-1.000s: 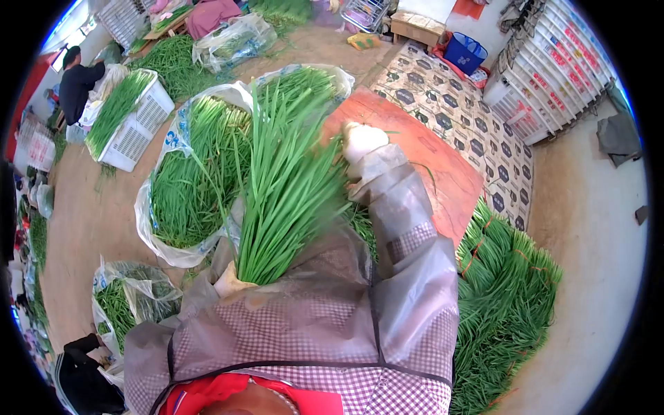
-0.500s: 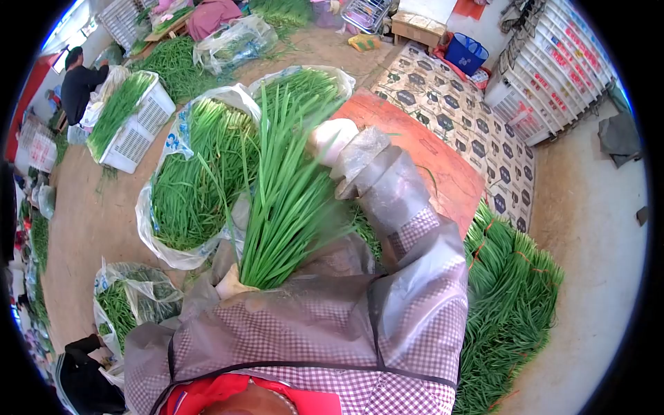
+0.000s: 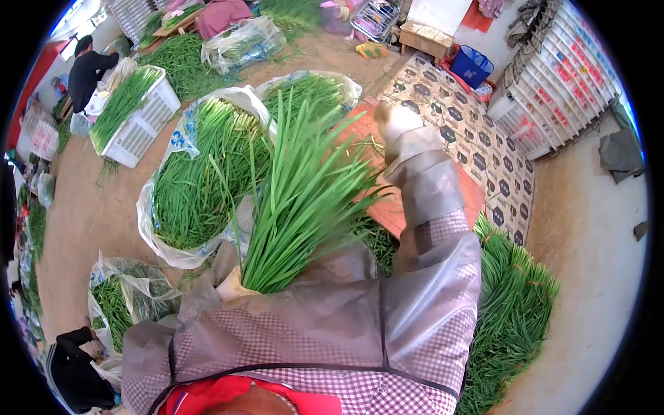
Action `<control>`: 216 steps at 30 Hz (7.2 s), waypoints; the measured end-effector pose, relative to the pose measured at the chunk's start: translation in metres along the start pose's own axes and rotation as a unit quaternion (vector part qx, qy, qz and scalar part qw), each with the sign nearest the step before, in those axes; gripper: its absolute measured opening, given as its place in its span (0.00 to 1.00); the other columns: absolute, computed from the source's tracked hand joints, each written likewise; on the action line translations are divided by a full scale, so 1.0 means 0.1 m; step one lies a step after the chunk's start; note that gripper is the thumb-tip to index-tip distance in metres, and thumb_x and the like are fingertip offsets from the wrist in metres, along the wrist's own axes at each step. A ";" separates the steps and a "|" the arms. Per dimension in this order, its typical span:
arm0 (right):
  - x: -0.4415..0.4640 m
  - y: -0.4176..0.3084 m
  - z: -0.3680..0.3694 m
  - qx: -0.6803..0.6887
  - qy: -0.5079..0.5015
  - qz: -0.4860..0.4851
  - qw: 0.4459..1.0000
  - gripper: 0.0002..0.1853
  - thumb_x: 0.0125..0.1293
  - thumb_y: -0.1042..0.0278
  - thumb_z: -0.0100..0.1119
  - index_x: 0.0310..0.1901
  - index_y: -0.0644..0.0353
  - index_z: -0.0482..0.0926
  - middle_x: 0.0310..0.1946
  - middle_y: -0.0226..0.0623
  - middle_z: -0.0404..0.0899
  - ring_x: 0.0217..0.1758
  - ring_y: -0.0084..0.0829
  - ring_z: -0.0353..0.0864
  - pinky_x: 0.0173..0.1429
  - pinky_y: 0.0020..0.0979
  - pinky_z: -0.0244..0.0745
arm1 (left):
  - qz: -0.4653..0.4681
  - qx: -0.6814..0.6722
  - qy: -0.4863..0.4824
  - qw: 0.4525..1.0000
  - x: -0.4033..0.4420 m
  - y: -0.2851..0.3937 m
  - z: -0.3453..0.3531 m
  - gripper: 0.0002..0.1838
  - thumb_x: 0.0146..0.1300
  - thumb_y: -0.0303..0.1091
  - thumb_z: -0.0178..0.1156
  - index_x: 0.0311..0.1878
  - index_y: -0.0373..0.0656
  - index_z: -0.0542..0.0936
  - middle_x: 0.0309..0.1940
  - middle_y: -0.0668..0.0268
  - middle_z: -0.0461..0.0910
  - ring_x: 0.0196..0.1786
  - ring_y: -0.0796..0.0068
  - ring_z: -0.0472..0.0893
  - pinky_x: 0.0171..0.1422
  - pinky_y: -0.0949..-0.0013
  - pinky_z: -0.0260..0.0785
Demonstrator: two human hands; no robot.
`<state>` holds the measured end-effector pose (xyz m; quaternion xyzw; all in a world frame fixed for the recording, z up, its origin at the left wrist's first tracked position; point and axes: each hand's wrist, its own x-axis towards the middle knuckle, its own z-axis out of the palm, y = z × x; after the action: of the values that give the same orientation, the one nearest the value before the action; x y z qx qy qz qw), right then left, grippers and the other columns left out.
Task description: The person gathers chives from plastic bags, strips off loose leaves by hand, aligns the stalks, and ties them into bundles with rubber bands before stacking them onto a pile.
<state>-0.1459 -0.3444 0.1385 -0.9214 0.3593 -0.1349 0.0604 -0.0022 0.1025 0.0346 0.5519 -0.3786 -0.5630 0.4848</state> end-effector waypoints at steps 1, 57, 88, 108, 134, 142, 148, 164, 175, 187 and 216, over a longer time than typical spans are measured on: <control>0.07 -0.04 -0.09 0.034 0.078 -0.038 0.996 0.12 0.64 0.60 0.56 0.47 0.50 0.80 0.28 0.47 0.81 0.34 0.45 0.83 0.39 0.40 0.75 | 0.000 0.000 0.002 1.000 0.00 0.00 -0.01 0.25 0.56 0.35 0.68 0.57 0.41 0.74 0.50 0.64 0.80 0.54 0.71 0.78 0.59 0.70 0.70; 0.36 0.12 0.23 0.146 -0.085 -0.006 0.986 0.09 0.61 0.67 0.54 0.40 0.51 0.83 0.32 0.39 0.82 0.37 0.38 0.81 0.45 0.35 0.74 | -0.015 0.015 -0.030 0.999 0.00 -0.02 -0.08 0.30 0.52 0.38 0.68 0.59 0.41 0.72 0.50 0.60 0.78 0.51 0.64 0.79 0.56 0.64 0.72; 0.13 -0.95 -0.18 0.116 -0.160 -0.180 0.964 0.14 0.57 0.60 0.55 0.44 0.53 0.79 0.32 0.47 0.82 0.40 0.47 0.82 0.48 0.41 0.75 | -0.015 0.008 -0.029 0.999 0.00 -0.01 -0.07 0.32 0.50 0.38 0.68 0.59 0.40 0.71 0.49 0.59 0.78 0.50 0.64 0.79 0.54 0.64 0.72; -0.05 -0.67 -0.54 0.362 0.017 -0.113 0.925 0.16 0.68 0.66 0.53 0.54 0.64 0.77 0.46 0.38 0.80 0.50 0.29 0.76 0.56 0.31 0.70 | -0.012 -0.005 -0.025 1.000 -0.10 -0.10 -0.06 0.32 0.49 0.38 0.68 0.59 0.40 0.71 0.48 0.59 0.78 0.49 0.64 0.79 0.53 0.64 0.73; 0.12 -1.23 0.30 0.080 -0.259 -0.195 0.943 0.18 0.63 0.57 0.52 0.51 0.55 0.78 0.39 0.45 0.82 0.41 0.42 0.82 0.47 0.40 0.75 | -0.009 -0.006 -0.029 1.000 -0.02 -0.06 -0.07 0.33 0.48 0.39 0.68 0.59 0.40 0.71 0.47 0.59 0.78 0.47 0.63 0.80 0.52 0.64 0.73; 0.30 -1.34 0.51 -0.008 -0.301 -0.174 0.938 0.17 0.57 0.56 0.58 0.46 0.52 0.81 0.36 0.43 0.83 0.40 0.41 0.82 0.46 0.39 0.76 | -0.010 -0.007 -0.026 1.000 0.00 -0.06 -0.04 0.34 0.47 0.39 0.69 0.59 0.39 0.71 0.47 0.59 0.78 0.47 0.63 0.80 0.51 0.63 0.74; 0.45 -1.21 0.24 0.040 -0.104 -0.097 0.989 0.13 0.55 0.62 0.57 0.42 0.51 0.83 0.40 0.45 0.82 0.46 0.44 0.81 0.52 0.39 0.76 | -0.012 -0.018 -0.020 1.000 -0.03 -0.07 -0.06 0.34 0.47 0.39 0.69 0.59 0.39 0.71 0.46 0.59 0.78 0.47 0.63 0.80 0.51 0.63 0.74; -1.06 -0.62 -0.58 0.392 -0.430 -0.046 0.812 0.23 0.63 0.54 0.61 0.49 0.68 0.79 0.40 0.42 0.83 0.36 0.29 0.83 0.39 0.27 0.78 | -0.061 -0.293 -0.047 0.953 0.07 -0.02 -0.31 0.31 0.41 0.39 0.70 0.50 0.36 0.74 0.33 0.59 0.78 0.35 0.66 0.80 0.44 0.63 0.74; -1.15 -1.51 0.58 0.788 -0.243 -0.168 0.540 0.38 0.56 0.65 0.69 0.65 0.64 0.61 0.57 0.47 0.72 0.62 0.35 0.69 0.66 0.38 0.63 | 0.067 -0.167 0.047 0.983 0.71 0.85 -0.04 0.35 0.44 0.25 0.69 0.59 0.36 0.69 0.41 0.61 0.79 0.41 0.68 0.81 0.48 0.64 0.76; -0.89 -1.36 0.44 0.704 0.071 -0.022 0.706 0.23 0.50 0.66 0.72 0.48 0.62 0.77 0.41 0.37 0.81 0.45 0.33 0.79 0.51 0.36 0.74 | 0.087 0.424 0.201 0.879 1.54 1.14 0.20 0.47 0.40 0.43 0.71 0.64 0.41 0.61 0.46 0.52 0.79 0.50 0.54 0.80 0.55 0.61 0.72; -1.06 0.19 -0.79 0.671 0.138 -0.074 0.724 0.29 0.48 0.79 0.73 0.54 0.67 0.72 0.47 0.43 0.80 0.47 0.33 0.81 0.53 0.34 0.78 | 0.352 0.278 -0.145 0.882 2.99 2.23 1.45 0.45 0.43 0.39 0.76 0.64 0.41 0.62 0.56 0.59 0.74 0.57 0.64 0.75 0.62 0.63 0.69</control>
<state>-0.2566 -0.2876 0.1886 -0.6348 0.1099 -0.4709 0.6027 -0.0934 -0.2557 0.1876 0.4066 -0.7553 -0.3004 0.4171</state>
